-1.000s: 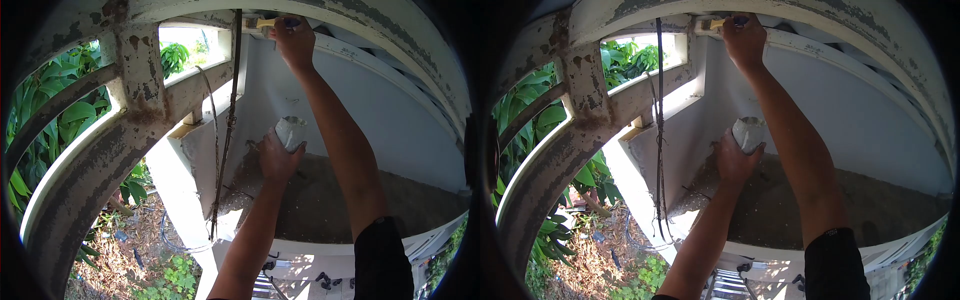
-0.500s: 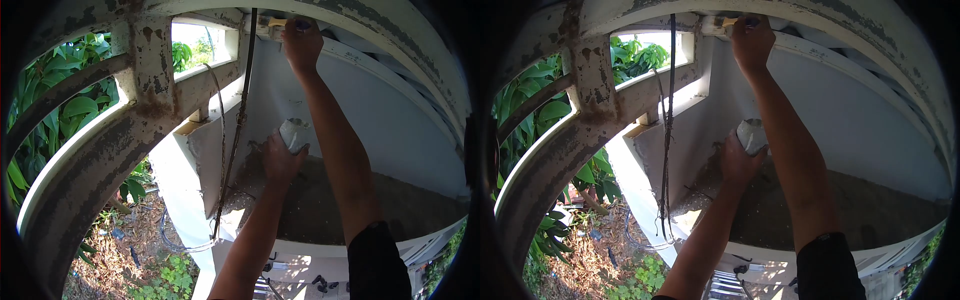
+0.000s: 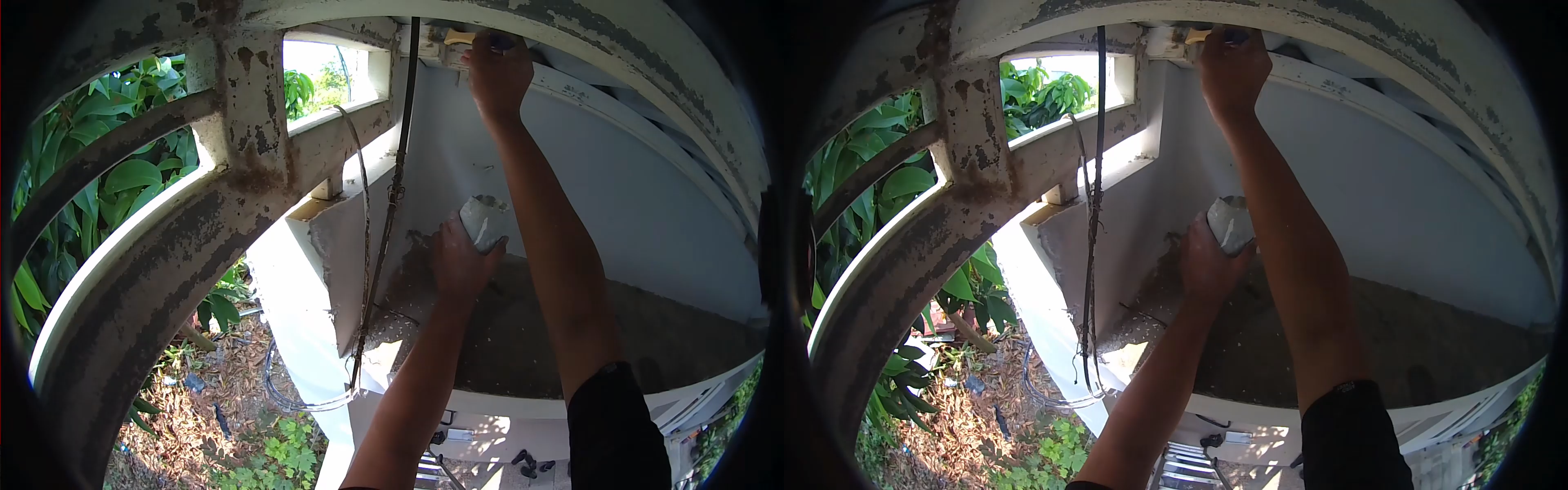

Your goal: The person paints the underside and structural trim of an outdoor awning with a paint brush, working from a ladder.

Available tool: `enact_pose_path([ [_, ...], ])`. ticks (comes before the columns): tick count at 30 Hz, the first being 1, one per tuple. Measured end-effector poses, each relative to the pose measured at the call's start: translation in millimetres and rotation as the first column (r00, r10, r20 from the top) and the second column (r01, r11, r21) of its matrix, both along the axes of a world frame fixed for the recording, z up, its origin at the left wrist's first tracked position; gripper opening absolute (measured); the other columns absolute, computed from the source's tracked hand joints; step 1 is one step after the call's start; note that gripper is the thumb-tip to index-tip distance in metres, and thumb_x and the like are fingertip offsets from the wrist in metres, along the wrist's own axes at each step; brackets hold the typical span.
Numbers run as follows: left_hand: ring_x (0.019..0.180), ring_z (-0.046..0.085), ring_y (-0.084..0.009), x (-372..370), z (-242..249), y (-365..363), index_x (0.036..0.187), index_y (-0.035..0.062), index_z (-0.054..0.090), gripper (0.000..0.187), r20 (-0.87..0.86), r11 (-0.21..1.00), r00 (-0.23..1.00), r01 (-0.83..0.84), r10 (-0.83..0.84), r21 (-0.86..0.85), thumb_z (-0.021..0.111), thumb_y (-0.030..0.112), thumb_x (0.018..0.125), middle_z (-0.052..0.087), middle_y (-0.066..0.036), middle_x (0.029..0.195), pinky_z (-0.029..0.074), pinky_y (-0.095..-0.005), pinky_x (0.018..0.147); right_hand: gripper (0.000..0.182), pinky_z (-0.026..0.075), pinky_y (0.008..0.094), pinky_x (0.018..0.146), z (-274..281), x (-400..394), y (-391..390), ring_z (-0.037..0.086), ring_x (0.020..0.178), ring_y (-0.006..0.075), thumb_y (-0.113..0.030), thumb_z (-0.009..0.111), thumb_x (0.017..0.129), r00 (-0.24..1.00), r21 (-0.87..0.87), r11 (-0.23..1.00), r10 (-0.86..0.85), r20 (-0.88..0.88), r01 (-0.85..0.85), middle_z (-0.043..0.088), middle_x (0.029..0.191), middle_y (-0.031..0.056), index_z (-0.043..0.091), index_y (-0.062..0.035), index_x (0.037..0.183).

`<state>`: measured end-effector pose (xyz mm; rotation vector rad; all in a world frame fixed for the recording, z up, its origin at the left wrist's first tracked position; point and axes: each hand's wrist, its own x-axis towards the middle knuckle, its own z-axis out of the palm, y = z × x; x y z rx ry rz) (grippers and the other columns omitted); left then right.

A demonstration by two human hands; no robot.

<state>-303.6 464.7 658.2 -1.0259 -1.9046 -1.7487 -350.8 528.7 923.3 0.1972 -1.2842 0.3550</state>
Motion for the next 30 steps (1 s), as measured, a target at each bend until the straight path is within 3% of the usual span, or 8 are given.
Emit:
enact_pose_path([
  [1, 0.121, 0.058, -0.0417, -0.1, 0.4, 0.2, 0.141, -0.0019, 0.044, 0.093, 0.004, 1.0, 1.0, 0.002, -0.002, -0.018, 0.089, 0.041, 0.072, 0.059, -0.023, 0.129, 0.049, -0.0507, 0.101, 0.021, 0.064, 0.0303, 0.069, -3.2, 2.0, -3.8, 0.075, 0.073, 0.0171, -0.016, 0.065, 0.098, 1.0, 0.0, 1.0, -0.001, 0.001, 0.001, 0.074, 0.081, 0.0131, 0.066, 0.0056, 0.099],
  [3, 0.121, 0.058, -0.0417, 0.0, -0.4, 0.5, 0.14, -0.0018, 0.044, 0.092, 0.008, 0.999, 1.0, 0.003, -0.003, -0.036, 0.089, 0.041, 0.072, 0.059, -0.023, 0.129, 0.049, -0.0506, 0.101, 0.022, 0.065, 0.0311, 0.069, -8.6, 2.2, -13.7, 0.075, 0.073, 0.0177, -0.015, 0.064, 0.099, 0.951, -0.102, 0.949, 0.305, 0.048, -0.299, 0.074, 0.084, 0.0149, 0.066, 0.0069, 0.1],
  [7, 0.109, 0.059, -0.042, -2.5, -6.6, 5.0, 0.136, -0.0039, 0.045, 0.09, -0.103, 0.998, 0.993, -0.049, 0.053, 0.04, 0.089, 0.043, 0.073, 0.06, -0.024, 0.118, 0.05, -0.051, 0.093, 0.023, 0.065, 0.0306, 0.069, -4.6, -9.3, -12.1, 0.076, 0.073, 0.0178, -0.015, 0.063, 0.099, 0.944, -0.158, 0.938, 0.321, 0.072, -0.307, 0.074, 0.083, 0.0161, 0.067, 0.0075, 0.099],
  [13, 0.12, 0.058, -0.0424, 0.4, -3.6, 1.8, 0.14, -0.0024, 0.044, 0.091, -0.021, 1.0, 1.0, -0.007, 0.007, -0.003, 0.089, 0.041, 0.073, 0.059, -0.023, 0.128, 0.049, -0.051, 0.1, 0.024, 0.06, 0.0318, 0.063, -4.3, 9.8, 5.6, 0.074, 0.068, 0.018, -0.019, 0.066, 0.096, 1.0, -0.036, 0.999, -0.03, 0.007, 0.031, 0.073, 0.075, 0.0112, 0.065, 0.0045, 0.1],
  [15, 0.12, 0.059, -0.0426, 0.8, -2.1, 2.2, 0.14, -0.0025, 0.044, 0.091, -0.015, 1.0, 1.0, -0.01, 0.01, 0.005, 0.089, 0.041, 0.073, 0.059, -0.024, 0.128, 0.049, -0.0512, 0.1, 0.024, 0.058, 0.0326, 0.066, -14.8, 15.8, -17.0, 0.073, 0.067, 0.0168, -0.02, 0.066, 0.095, 0.943, -0.071, 0.94, 0.333, -0.011, -0.332, 0.072, 0.073, 0.0105, 0.065, 0.0033, 0.099],
  [21, 0.12, 0.059, -0.0429, 0.7, -1.5, 1.3, 0.141, -0.0025, 0.043, 0.092, -0.021, 1.0, 1.0, -0.008, 0.008, -0.008, 0.089, 0.041, 0.074, 0.058, -0.024, 0.129, 0.049, -0.0507, 0.1, 0.021, 0.058, 0.0304, 0.063, -12.3, 15.9, 7.4, 0.071, 0.065, 0.0166, -0.017, 0.067, 0.095, 0.985, -0.148, 0.977, 0.163, 0.062, -0.152, 0.071, 0.075, 0.0114, 0.064, 0.004, 0.099],
  [25, 0.12, 0.059, -0.0429, 1.5, -2.9, 3.1, 0.141, -0.0027, 0.043, 0.092, -0.017, 1.0, 1.0, 0.018, -0.019, -0.022, 0.089, 0.04, 0.074, 0.059, -0.024, 0.128, 0.049, -0.0508, 0.1, 0.022, 0.059, 0.03, 0.063, -23.4, 23.8, -6.0, 0.073, 0.067, 0.0184, -0.014, 0.066, 0.097, 0.941, -0.077, 0.938, 0.333, -0.055, -0.337, 0.072, 0.082, 0.0141, 0.061, 0.0067, 0.102],
  [30, 0.12, 0.058, -0.043, 0.3, -9.6, 7.6, 0.142, -0.0029, 0.042, 0.094, -0.054, 1.0, 0.999, -0.001, 0.002, 0.02, 0.089, 0.04, 0.073, 0.059, -0.024, 0.128, 0.049, -0.0507, 0.1, 0.021, 0.063, 0.0302, 0.065, -19.1, 15.0, -5.1, 0.074, 0.069, 0.0196, -0.013, 0.064, 0.098, 0.952, -0.128, 0.944, 0.303, -0.029, -0.304, 0.072, 0.084, 0.0157, 0.06, 0.007, 0.104],
])
